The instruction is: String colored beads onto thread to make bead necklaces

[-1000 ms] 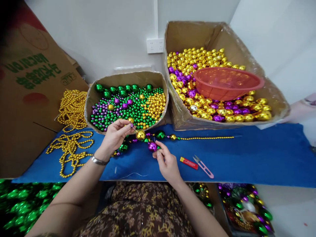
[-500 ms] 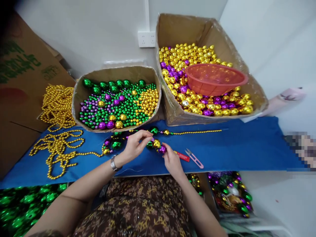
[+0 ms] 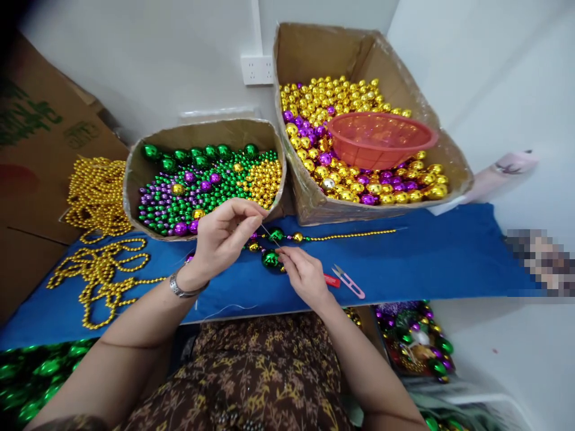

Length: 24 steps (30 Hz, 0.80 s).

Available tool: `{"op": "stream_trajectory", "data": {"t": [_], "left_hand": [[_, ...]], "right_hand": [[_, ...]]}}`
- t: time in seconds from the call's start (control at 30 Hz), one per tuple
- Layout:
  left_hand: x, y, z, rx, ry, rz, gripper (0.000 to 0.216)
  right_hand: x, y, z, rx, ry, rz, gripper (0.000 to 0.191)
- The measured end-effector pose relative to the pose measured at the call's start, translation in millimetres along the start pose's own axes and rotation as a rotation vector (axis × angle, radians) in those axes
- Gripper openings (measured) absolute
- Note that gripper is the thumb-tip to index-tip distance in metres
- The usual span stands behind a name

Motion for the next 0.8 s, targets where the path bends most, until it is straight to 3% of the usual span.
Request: {"op": "stream_trajectory", "data": {"t": [0.1,0.17,0.23,0.3,0.4,0.53,0.63,0.8], "left_hand": [[-9,14,-25,0.082,0.094,-0.011,0.021],[-23,29,-51,0.074,0.044,-0.197,0.036],[-42,45,-76,-0.017,-0.158,-0.487,0.048],[-55,60,-97,-0.075,-0.441,-0.696,0.056],[-61,75,-116,-0.037,-0.856,-0.854,0.05],[-39,92,-119,0.015,-1.069,-0.91,0.022],[-5,103,-121,0.079,-1.159,-0.858,0.021],[44,113,-125,0.175,-1.272,-0.79,0.016]], "right_hand": [[2,3,6,-0.103,-0.052,0.033,0.029],[6,5,7,-0.144,-0.118,0.063,0.031],[10,5,4,-0.155,-0.189,0.084,0.032],[16,5,1,-0.165,-0.241,0.115,0.031],[27,3,3,-0.195,-0.282,0.225,0.03],[40,1,17,-0.237,-0.378,0.399,0.029],[40,2,29,-0.302,-0.492,0.481,0.03],[22,3,40,-0.414,-0.672,0.507,0.035]]}}
Point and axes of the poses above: each hand's wrist, its own y-axis away from the middle knuckle, its own x-axis out of the back of the hand, z = x × y, the point moved 3 cm from there along -y, towards the middle knuckle, and after that the axes turned 1 degree about y, right-handed, at the moved point
